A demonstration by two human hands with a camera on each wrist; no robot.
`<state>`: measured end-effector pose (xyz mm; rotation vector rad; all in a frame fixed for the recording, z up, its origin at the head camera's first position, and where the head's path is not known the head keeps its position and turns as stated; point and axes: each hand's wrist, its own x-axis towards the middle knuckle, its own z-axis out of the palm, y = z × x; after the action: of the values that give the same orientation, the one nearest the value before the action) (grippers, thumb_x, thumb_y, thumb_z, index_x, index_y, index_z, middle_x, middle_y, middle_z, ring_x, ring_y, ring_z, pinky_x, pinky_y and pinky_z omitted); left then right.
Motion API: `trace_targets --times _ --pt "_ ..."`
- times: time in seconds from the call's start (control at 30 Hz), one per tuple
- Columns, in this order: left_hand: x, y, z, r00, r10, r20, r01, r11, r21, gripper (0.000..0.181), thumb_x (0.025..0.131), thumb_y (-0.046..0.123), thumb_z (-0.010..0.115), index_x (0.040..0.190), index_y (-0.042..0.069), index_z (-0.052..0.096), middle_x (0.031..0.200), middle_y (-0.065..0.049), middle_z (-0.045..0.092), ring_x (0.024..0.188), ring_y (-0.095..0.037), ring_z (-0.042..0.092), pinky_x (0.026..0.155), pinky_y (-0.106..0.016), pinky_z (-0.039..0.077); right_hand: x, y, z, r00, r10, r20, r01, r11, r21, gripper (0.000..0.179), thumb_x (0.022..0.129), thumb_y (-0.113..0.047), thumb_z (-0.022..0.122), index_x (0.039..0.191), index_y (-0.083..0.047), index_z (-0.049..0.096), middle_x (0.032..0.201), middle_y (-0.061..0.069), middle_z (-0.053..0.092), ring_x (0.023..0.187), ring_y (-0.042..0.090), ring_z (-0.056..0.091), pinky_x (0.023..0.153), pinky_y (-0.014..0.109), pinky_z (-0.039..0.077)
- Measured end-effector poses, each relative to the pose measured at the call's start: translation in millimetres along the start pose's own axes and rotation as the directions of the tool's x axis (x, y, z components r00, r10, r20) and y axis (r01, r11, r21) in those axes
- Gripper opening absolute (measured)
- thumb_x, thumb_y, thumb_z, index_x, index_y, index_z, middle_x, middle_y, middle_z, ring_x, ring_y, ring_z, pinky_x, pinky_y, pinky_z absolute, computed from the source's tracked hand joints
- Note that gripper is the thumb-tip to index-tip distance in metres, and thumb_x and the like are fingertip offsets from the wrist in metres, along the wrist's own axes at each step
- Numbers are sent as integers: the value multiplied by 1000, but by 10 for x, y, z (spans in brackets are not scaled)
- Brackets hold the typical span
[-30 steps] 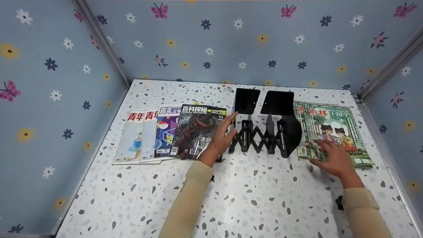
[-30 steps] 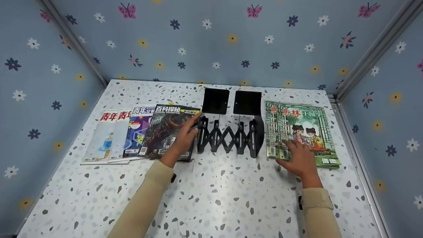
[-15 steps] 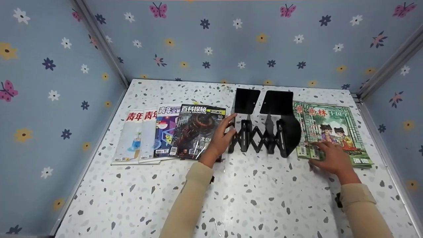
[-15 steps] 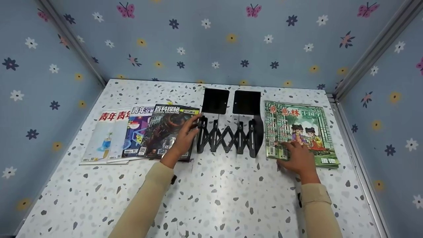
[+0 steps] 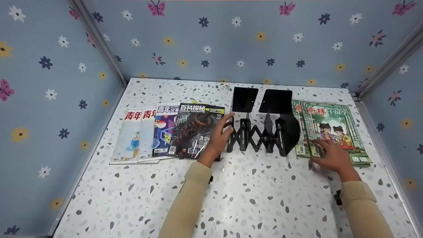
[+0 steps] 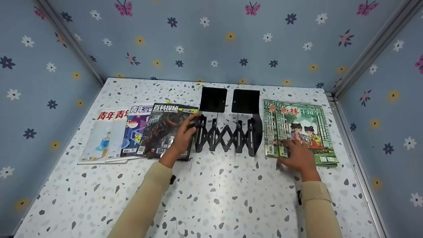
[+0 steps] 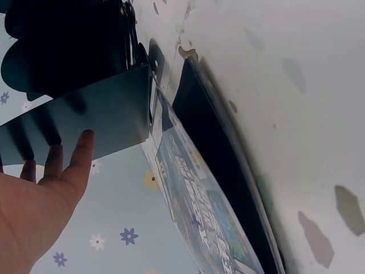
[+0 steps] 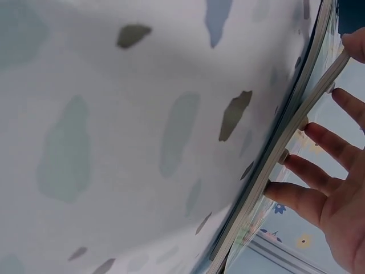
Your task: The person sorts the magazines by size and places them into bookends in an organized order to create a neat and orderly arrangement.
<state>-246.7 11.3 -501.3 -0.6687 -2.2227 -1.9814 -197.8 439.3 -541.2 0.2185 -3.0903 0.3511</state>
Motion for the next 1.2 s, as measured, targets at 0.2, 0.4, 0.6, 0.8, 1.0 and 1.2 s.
trace_targets --times 0.2,0.4,0.6,0.8,1.0,1.2 --pt "-19 73 5 1000 -9 -21 10 999 46 48 85 4 42 132 16 38 137 -8 35 119 -25 42 95 -35 38 13 37 2 1000 -3 8 2 1000 17 68 67 -54 64 127 -28 44 112 15 49 87 33 49 55 48 38" --pt "-18 74 36 997 47 -61 -43 997 66 47 83 0 42 129 8 40 133 -12 39 124 -21 36 98 -40 34 24 59 -22 1000 -6 24 5 999 41 69 68 -52 64 129 -28 42 114 15 48 90 35 50 59 53 39" --pt "-18 84 60 996 41 -80 -34 995 94 48 83 2 41 129 14 40 134 -13 38 123 -20 36 99 -43 32 62 75 -51 1000 5 22 -7 998 68 71 68 -44 66 131 -31 38 109 13 51 88 32 52 58 49 38" --pt "-22 83 51 997 24 -73 -19 998 68 49 83 -2 40 130 14 39 135 -11 38 125 -20 34 100 -44 30 105 70 -102 999 -41 22 40 996 75 70 69 -32 62 134 -30 34 111 17 51 91 39 51 81 62 27" --pt "-18 72 49 996 61 -60 -60 998 14 48 83 -8 37 129 4 39 133 -14 38 125 -23 33 100 -39 32 152 81 -157 995 -58 83 50 995 89 66 74 -29 59 134 -30 33 124 19 41 78 33 53 66 55 34" --pt "-14 81 47 995 71 -74 -70 997 8 47 82 -7 37 127 3 40 131 -18 39 124 -25 35 99 -39 33 186 83 -210 989 -49 141 31 991 131 62 76 -30 60 133 -28 34 128 15 42 97 40 49 68 56 37"
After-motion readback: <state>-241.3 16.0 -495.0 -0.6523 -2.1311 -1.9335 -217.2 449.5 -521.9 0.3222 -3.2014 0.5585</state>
